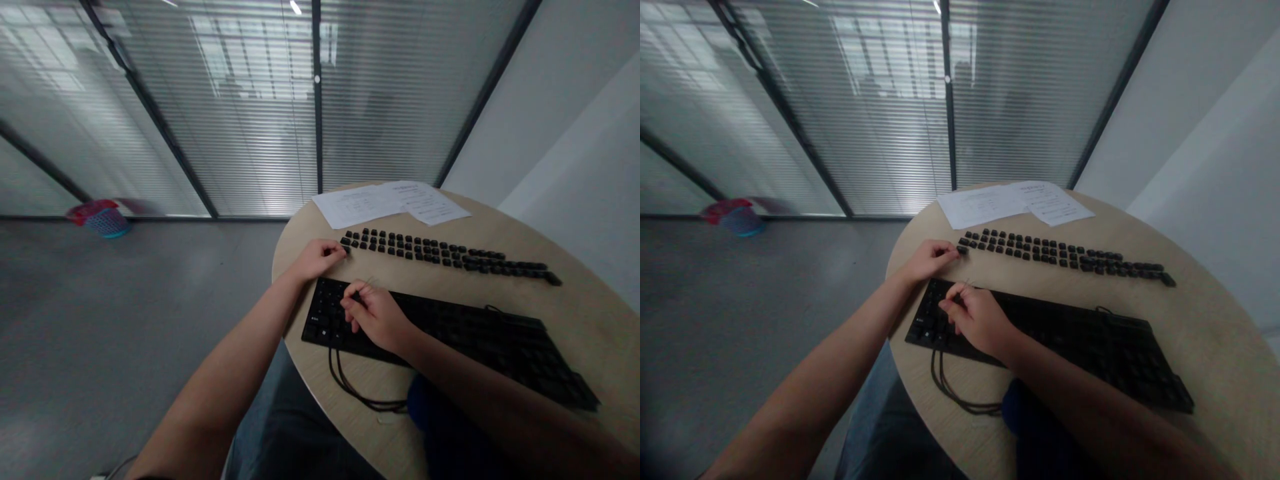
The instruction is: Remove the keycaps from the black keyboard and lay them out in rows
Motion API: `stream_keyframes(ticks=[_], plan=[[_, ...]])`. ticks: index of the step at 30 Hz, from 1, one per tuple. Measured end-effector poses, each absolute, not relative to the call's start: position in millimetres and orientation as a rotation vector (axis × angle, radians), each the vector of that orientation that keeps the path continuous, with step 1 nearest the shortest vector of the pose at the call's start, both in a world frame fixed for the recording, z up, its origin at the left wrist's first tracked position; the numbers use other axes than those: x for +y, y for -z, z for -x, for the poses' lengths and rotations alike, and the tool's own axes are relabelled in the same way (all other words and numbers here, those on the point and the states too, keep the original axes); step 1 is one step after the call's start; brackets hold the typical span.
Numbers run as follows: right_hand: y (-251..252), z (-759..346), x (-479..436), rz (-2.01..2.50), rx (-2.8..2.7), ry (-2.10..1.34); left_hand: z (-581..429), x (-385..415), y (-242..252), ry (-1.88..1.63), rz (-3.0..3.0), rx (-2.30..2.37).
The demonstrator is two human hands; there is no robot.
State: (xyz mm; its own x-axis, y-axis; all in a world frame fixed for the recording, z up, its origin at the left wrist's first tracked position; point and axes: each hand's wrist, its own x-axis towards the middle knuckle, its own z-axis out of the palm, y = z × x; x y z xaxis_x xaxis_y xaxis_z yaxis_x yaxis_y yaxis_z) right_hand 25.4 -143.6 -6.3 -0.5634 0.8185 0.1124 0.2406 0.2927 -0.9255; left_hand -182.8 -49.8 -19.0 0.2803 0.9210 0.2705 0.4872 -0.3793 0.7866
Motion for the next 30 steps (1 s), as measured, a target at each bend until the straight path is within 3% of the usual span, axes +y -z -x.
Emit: stream_keyframes(ticks=[13, 21, 30], plan=[[9.5, -26.3, -143.1, 0.919, -1.979, -1.236, 181.0, -54.0, 14.4, -0.973, -1.875, 1.190], [7.6, -26.4, -143.2, 0.907, -1.995, -1.214, 203.7, -132.6, -13.3, -0.619, -1.864, 1.010], [9.3, -27.9, -144.5, 0.921, -2.037, -1.140, 197.9, -163.9, -9.8, -0.665, -2.226, 1.118]])
